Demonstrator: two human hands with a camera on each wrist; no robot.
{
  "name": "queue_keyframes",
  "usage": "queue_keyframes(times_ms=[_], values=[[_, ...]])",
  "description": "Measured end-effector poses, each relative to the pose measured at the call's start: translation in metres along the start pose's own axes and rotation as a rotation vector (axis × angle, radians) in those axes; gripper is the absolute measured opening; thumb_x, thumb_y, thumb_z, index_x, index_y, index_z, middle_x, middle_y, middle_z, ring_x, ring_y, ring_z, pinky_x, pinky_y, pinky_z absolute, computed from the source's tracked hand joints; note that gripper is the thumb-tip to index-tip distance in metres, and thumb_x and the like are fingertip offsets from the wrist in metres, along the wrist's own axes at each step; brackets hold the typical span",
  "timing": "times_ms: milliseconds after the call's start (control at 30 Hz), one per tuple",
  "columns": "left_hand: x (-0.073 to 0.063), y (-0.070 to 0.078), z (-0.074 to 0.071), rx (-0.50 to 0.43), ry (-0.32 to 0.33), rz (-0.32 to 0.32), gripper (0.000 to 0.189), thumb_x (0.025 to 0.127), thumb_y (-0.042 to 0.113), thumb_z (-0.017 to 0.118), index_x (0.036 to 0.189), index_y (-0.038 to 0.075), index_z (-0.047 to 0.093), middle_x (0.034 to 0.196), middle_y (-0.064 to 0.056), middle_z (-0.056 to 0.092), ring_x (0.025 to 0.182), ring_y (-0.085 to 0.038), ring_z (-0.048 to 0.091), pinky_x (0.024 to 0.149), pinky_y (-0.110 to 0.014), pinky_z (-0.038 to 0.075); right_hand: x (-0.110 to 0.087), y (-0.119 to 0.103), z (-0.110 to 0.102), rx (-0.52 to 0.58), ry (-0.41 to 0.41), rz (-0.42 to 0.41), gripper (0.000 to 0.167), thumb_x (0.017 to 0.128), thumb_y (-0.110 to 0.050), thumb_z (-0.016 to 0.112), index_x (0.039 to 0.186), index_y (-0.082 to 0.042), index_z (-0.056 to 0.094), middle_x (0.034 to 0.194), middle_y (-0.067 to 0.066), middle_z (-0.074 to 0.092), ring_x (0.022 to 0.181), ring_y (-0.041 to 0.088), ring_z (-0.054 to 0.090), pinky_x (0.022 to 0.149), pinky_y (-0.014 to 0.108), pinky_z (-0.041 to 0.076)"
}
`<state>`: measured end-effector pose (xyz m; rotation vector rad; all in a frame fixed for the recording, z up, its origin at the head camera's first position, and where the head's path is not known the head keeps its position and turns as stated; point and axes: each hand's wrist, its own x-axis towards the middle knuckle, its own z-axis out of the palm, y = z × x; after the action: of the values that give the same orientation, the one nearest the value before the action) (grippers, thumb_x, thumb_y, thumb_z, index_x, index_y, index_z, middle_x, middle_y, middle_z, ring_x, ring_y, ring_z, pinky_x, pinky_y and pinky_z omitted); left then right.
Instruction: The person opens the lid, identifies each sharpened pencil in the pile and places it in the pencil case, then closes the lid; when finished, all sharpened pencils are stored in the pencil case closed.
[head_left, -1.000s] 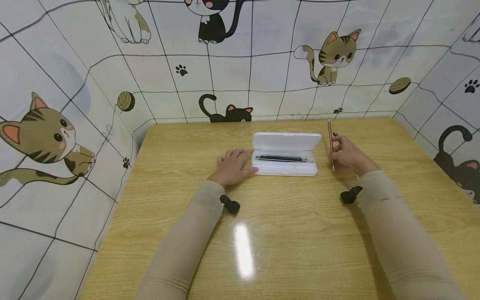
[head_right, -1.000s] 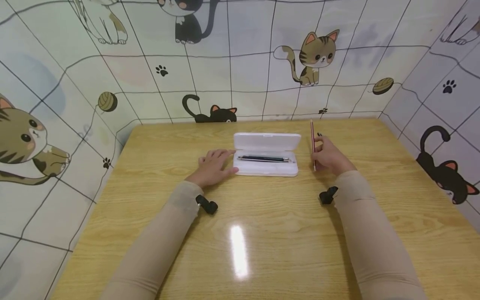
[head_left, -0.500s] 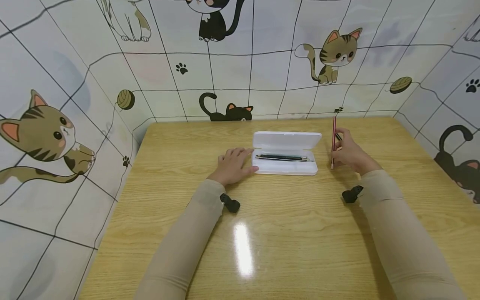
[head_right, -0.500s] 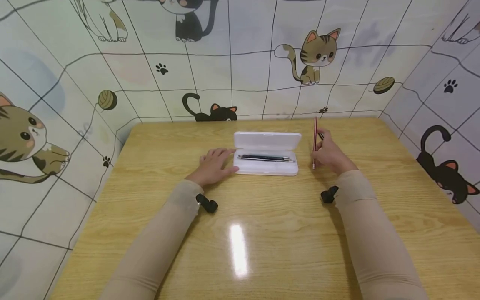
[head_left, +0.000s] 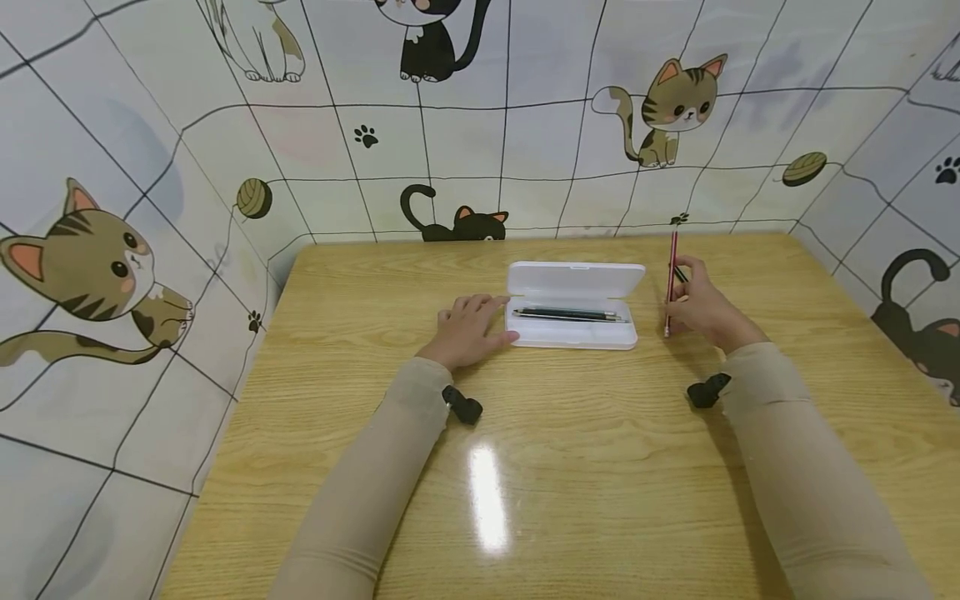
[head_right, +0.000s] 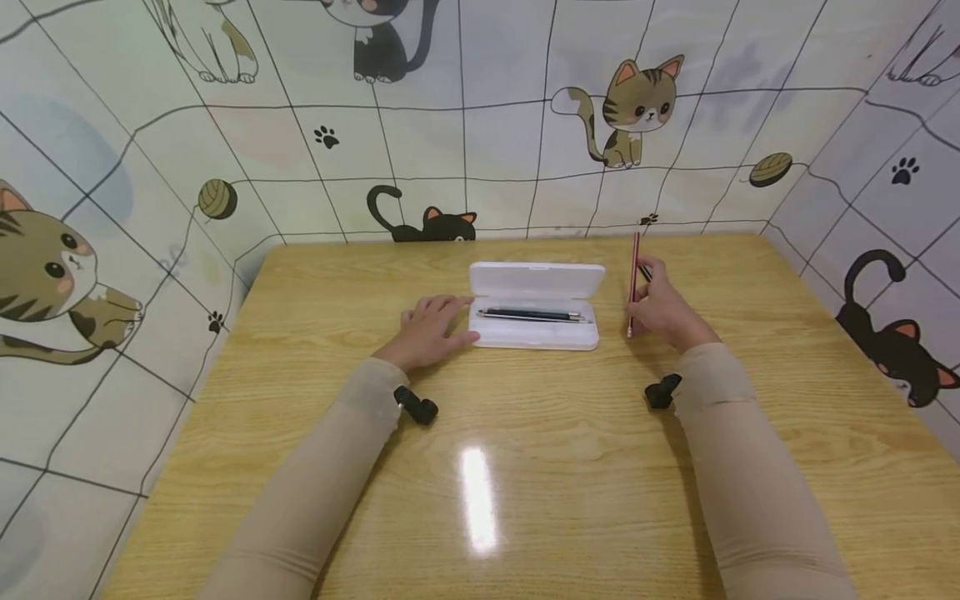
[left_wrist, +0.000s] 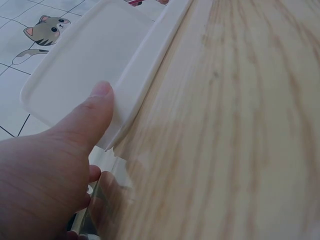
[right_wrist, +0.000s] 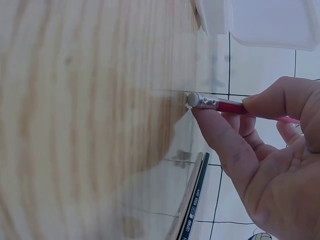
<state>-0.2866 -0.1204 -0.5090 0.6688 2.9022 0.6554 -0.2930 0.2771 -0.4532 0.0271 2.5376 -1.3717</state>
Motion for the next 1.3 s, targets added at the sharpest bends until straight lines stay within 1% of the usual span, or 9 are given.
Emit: queue_keyframes(times_ms=[300,433,633,733,833,1000,1200,1300], values=[[-0.001,0.001,-0.001,-0.005,-0.009,-0.003,0.076,0.095,0.072,0.047,0.16,0.037,0.027,0.159,0.003,0.032,0.144,-0.028,0.025,0.105,-0.056,0.024,-0.003,0.003,-0.002,0.045,-0.008,-0.009,0.087,0.1,0.009,0.046,0.155,-0.017,-0.016,0.113,0.019,0.038,0.083,0.019,0.056,0.073,0.042,0.058],[-0.002,0.001,-0.002,-0.006,-0.017,-0.004,0.077,0.096,0.072,0.047,0.16,0.036,0.027,0.159,0.001,0.032,0.144,-0.028,0.026,0.105,-0.056,0.024,-0.004,0.003,0.0,0.06,-0.001,-0.005,0.088,0.1,0.009,0.046,0.156,-0.019,-0.015,0.114,0.018,0.038,0.084,0.019,0.055,0.074,0.041,0.059],[-0.003,0.001,-0.003,-0.01,-0.021,-0.005,0.077,0.096,0.072,0.047,0.161,0.036,0.027,0.16,0.0,0.032,0.144,-0.029,0.025,0.104,-0.056,0.025,-0.006,0.002,0.002,0.063,0.009,-0.005,0.089,0.1,0.007,0.05,0.156,-0.02,-0.015,0.111,0.017,0.037,0.082,0.021,0.054,0.071,0.041,0.059],[-0.003,0.002,-0.003,-0.007,-0.021,-0.006,0.077,0.095,0.072,0.047,0.16,0.037,0.027,0.16,0.0,0.032,0.144,-0.029,0.025,0.104,-0.056,0.025,-0.009,0.001,0.001,0.051,0.039,-0.028,0.087,0.099,0.007,0.049,0.156,-0.019,-0.012,0.109,0.016,0.037,0.078,0.022,0.054,0.069,0.042,0.059],[-0.002,0.002,-0.003,-0.004,-0.019,-0.007,0.077,0.095,0.073,0.046,0.16,0.037,0.027,0.16,0.001,0.032,0.144,-0.028,0.025,0.104,-0.055,0.025,-0.014,-0.005,-0.002,0.046,0.085,-0.065,0.085,0.098,0.006,0.048,0.157,-0.018,-0.009,0.106,0.015,0.038,0.078,0.022,0.055,0.068,0.042,0.059],[-0.003,0.003,-0.004,-0.005,-0.017,-0.005,0.076,0.096,0.072,0.047,0.16,0.036,0.028,0.16,0.001,0.032,0.144,-0.029,0.026,0.104,-0.055,0.025,-0.021,-0.015,-0.009,0.059,0.14,-0.103,0.083,0.098,0.004,0.047,0.157,-0.019,-0.007,0.107,0.013,0.038,0.087,0.023,0.053,0.07,0.041,0.06],[-0.003,0.003,-0.004,-0.002,-0.019,-0.002,0.076,0.096,0.071,0.047,0.16,0.036,0.027,0.16,0.001,0.032,0.144,-0.029,0.026,0.104,-0.054,0.025,-0.027,-0.022,-0.013,0.007,0.17,-0.144,0.082,0.099,0.001,0.048,0.157,-0.02,-0.006,0.111,0.014,0.039,0.09,0.024,0.053,0.071,0.039,0.06],[-0.003,0.003,-0.004,0.001,-0.022,-0.002,0.076,0.096,0.071,0.047,0.161,0.036,0.026,0.16,0.001,0.032,0.144,-0.029,0.025,0.104,-0.055,0.025,-0.03,-0.026,-0.013,0.0,0.175,-0.158,0.082,0.099,0.001,0.049,0.157,-0.02,-0.005,0.111,0.015,0.039,0.09,0.024,0.051,0.071,0.038,0.06]])
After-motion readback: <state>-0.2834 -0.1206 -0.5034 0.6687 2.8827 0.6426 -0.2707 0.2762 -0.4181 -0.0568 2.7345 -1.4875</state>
